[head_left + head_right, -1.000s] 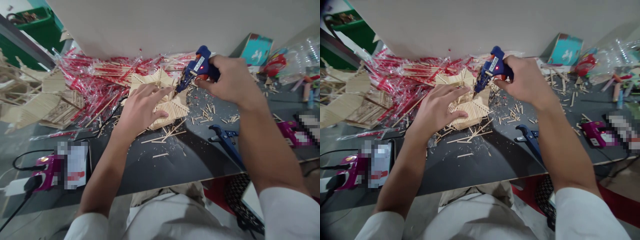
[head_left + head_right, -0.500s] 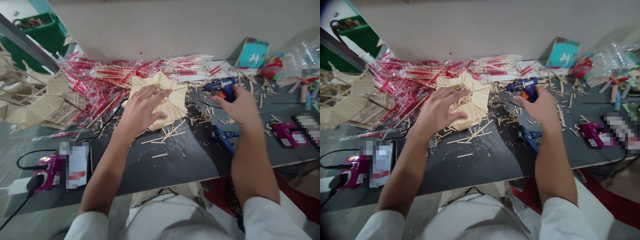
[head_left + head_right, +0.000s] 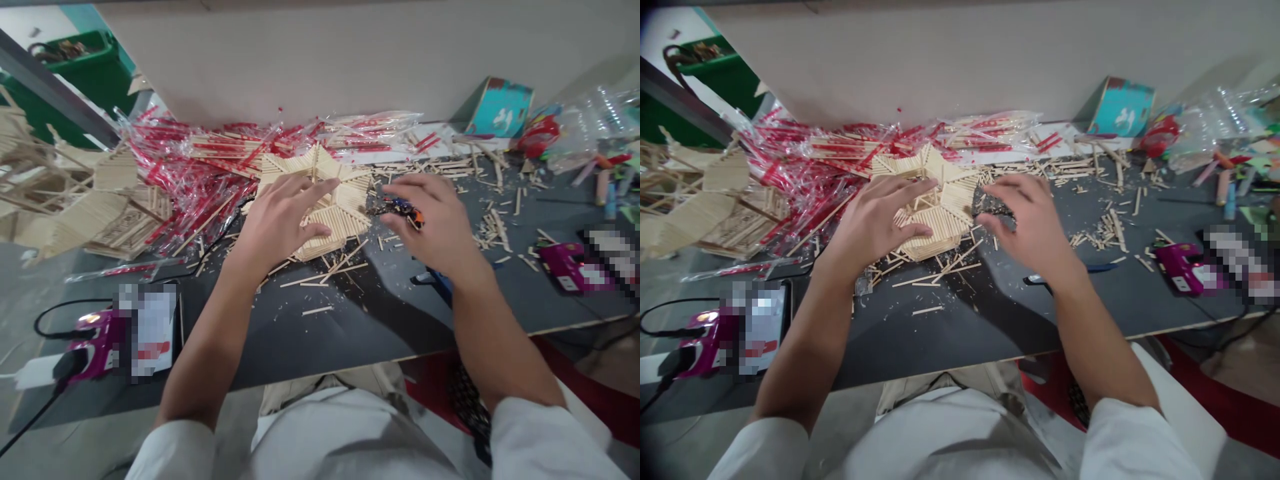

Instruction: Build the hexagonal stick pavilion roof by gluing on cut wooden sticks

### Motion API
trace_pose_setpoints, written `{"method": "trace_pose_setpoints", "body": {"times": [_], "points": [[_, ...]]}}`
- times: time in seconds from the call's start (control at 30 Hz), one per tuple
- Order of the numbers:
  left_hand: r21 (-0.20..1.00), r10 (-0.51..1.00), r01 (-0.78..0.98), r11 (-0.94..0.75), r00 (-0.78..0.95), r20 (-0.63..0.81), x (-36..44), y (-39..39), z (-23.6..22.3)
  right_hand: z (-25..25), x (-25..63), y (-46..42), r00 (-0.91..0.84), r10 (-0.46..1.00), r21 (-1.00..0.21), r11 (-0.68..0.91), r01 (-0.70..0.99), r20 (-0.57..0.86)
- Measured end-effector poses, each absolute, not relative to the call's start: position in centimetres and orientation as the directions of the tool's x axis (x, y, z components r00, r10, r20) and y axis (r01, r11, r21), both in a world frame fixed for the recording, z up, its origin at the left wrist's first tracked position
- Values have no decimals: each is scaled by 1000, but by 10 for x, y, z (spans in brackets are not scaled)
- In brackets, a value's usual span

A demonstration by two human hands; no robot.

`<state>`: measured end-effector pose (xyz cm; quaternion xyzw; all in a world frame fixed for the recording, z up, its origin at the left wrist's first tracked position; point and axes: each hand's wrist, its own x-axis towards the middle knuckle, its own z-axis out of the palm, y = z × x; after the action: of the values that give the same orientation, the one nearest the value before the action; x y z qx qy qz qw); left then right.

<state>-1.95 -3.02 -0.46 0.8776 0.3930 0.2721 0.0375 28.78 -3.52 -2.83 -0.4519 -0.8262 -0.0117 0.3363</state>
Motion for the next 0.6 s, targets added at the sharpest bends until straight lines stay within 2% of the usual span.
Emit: {"method": "trace_pose_setpoints", "body": {"times": [0.1,0.23,0.6], "points": [[283,718,676,-681,537,444,-19,-31,-3,-15,256,-41,-510,670,-200,690,695,539],[281,718,677,-680,537,442,-19,-31,-4,-18,242,-34,-568,667,-146,700,699,483],[292,718,671,-682,539,440,-20,-30,-4,-24,243,-32,-617,609,-158,764,626,498]]}}
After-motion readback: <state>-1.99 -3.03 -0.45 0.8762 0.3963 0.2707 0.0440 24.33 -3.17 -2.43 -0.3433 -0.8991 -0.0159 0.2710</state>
